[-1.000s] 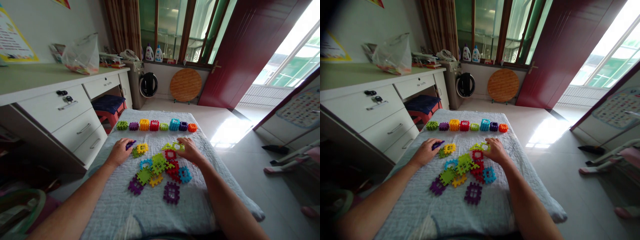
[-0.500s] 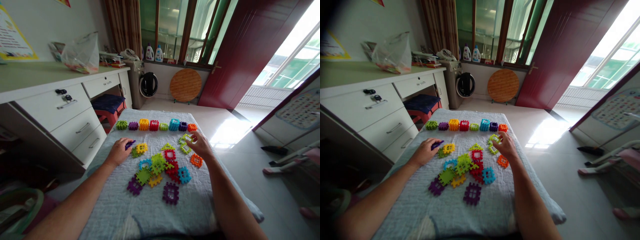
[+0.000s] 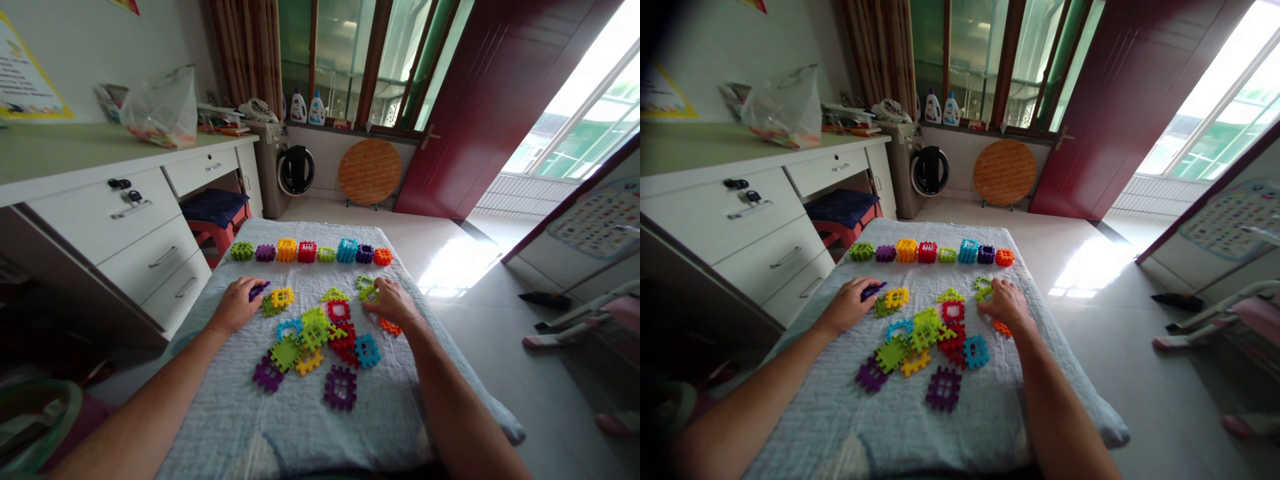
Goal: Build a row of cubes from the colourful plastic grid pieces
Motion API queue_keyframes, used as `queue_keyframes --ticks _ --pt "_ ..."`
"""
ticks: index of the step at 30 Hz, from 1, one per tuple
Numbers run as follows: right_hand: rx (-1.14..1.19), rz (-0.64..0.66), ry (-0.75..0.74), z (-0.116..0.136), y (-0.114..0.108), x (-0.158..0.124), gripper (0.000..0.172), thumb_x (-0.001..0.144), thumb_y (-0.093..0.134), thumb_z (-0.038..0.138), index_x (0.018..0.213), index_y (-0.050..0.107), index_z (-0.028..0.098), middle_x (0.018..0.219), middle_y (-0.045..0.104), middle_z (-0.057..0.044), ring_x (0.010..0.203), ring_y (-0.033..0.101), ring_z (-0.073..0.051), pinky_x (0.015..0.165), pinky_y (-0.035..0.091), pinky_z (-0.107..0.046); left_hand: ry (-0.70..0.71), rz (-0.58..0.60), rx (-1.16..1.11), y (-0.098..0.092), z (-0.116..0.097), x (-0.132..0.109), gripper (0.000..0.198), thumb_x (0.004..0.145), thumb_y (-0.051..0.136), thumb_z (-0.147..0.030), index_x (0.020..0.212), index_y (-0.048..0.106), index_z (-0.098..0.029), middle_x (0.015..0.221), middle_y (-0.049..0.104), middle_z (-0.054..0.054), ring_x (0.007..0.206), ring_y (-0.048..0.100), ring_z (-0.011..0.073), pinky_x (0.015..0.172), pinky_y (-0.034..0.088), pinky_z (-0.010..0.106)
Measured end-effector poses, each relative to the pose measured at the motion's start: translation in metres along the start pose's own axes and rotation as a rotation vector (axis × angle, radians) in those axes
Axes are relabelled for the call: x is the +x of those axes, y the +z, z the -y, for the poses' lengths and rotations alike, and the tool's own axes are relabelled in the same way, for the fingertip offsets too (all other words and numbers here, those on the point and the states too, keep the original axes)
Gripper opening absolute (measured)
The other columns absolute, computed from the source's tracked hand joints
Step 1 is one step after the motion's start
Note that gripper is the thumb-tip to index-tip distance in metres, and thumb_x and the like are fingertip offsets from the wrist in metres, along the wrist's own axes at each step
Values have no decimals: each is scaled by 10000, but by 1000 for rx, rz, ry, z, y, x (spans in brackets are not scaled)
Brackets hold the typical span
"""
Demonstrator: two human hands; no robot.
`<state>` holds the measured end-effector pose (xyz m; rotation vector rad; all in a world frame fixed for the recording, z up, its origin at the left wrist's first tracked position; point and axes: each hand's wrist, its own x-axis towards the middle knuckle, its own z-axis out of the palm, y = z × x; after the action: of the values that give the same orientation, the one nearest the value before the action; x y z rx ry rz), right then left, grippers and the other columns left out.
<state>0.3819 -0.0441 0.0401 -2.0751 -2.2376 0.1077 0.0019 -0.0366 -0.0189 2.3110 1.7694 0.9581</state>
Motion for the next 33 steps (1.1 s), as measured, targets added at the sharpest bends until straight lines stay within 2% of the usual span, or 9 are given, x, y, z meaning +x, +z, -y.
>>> queue_keyframes --ticks 12,18,24,26,29,33 --pt "8 -29 3 5 5 1 528 700 605 541 1092 564 190 1061 605 -91 961 566 -243 764 408 -306 -2 -7 -16 -1 -2 0 294 757 503 -250 1009 627 -163 1035 633 102 985 578 262 949 438 418" --pt "-22 -11 58 6 6 1 568 681 606 584 1066 558 169 1055 605 -111 967 559 -261 760 409 -317 -15 5 -9 -1 -1 0 301 754 507 -257 1016 627 -169 1041 633 100 978 580 261 932 451 415" --pt "-13 -22 80 8 5 1 478 697 612 522 1000 579 155 990 616 -104 911 555 -243 744 397 -311 -21 -7 -15 -1 -2 0 285 752 509 -250 1005 623 -182 1037 637 90 982 578 252 943 445 406" --pt "2 -71 37 11 -1 3 464 694 625 490 1021 582 164 996 605 -91 923 538 -233 778 385 -313 -23 -9 -21 -1 -2 0 282 753 508 -244 1004 622 -185 1037 638 87 985 575 250 952 438 406" --pt "24 -147 -112 23 -15 14 445 684 641 453 1043 587 195 1038 572 -76 975 493 -236 843 358 -327 -30 -5 -30 -2 -3 0 281 754 506 -236 1005 623 -189 1038 637 84 988 572 247 956 432 403" --pt "3 -201 -313 48 -31 48 481 676 651 445 1100 584 228 1147 516 -84 1052 421 -270 910 317 -366 -52 9 -35 -3 -5 0 298 746 509 -232 1017 627 -187 1052 632 84 996 567 249 955 431 408"
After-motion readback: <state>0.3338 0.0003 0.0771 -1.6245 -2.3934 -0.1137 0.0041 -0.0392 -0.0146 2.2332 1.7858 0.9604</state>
